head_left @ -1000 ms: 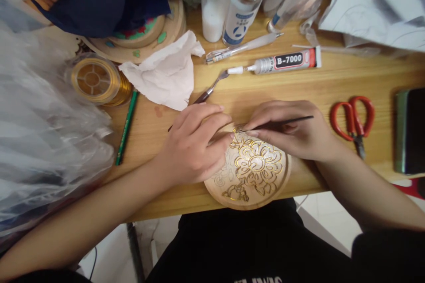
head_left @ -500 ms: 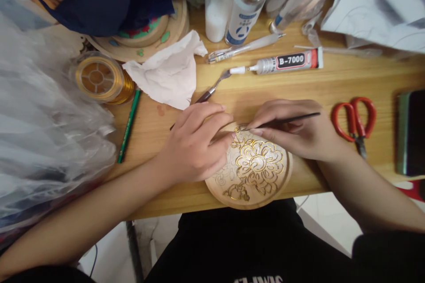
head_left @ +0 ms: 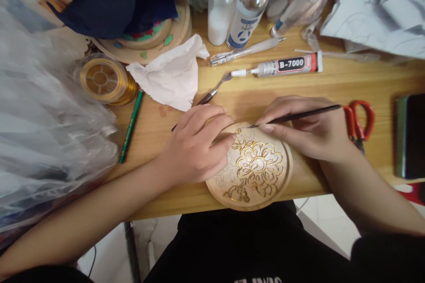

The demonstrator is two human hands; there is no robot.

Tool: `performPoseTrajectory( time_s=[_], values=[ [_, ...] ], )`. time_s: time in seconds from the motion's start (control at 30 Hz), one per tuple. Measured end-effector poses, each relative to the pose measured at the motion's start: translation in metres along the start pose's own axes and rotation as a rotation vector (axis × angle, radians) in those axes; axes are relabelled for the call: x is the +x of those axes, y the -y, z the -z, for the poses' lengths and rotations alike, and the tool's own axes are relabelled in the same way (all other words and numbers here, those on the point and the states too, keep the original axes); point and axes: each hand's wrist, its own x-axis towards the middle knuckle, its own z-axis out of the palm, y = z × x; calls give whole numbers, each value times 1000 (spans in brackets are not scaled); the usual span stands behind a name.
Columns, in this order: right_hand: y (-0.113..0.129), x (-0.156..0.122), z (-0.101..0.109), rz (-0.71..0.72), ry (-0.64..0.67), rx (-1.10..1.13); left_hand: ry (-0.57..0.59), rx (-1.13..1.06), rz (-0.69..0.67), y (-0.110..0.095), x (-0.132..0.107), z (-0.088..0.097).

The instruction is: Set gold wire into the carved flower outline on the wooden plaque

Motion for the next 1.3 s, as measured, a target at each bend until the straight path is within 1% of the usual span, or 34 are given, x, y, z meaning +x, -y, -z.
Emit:
performPoseTrajectory(
  time_s=[0.1, 0.3, 0.57, 0.77, 0.97, 1.3],
  values=[
    [1, 0, 0, 18, 0, 16, 5, -15, -10, 1, 0, 0],
    [1, 2, -6, 150, 107, -57, 20, -8, 0, 1, -2, -2],
    [0, 1, -8, 214, 140, -148, 11, -27, 3, 1, -1, -2],
    [1, 2, -10, 219, 120, -195, 31, -13, -7, 2, -2, -1],
    [-1, 2, -10, 226, 122, -196, 42, -8, -2, 2, -2, 0],
    [-2, 2, -8, 190, 139, -154, -12, 7, -7, 1, -1, -2]
  ],
)
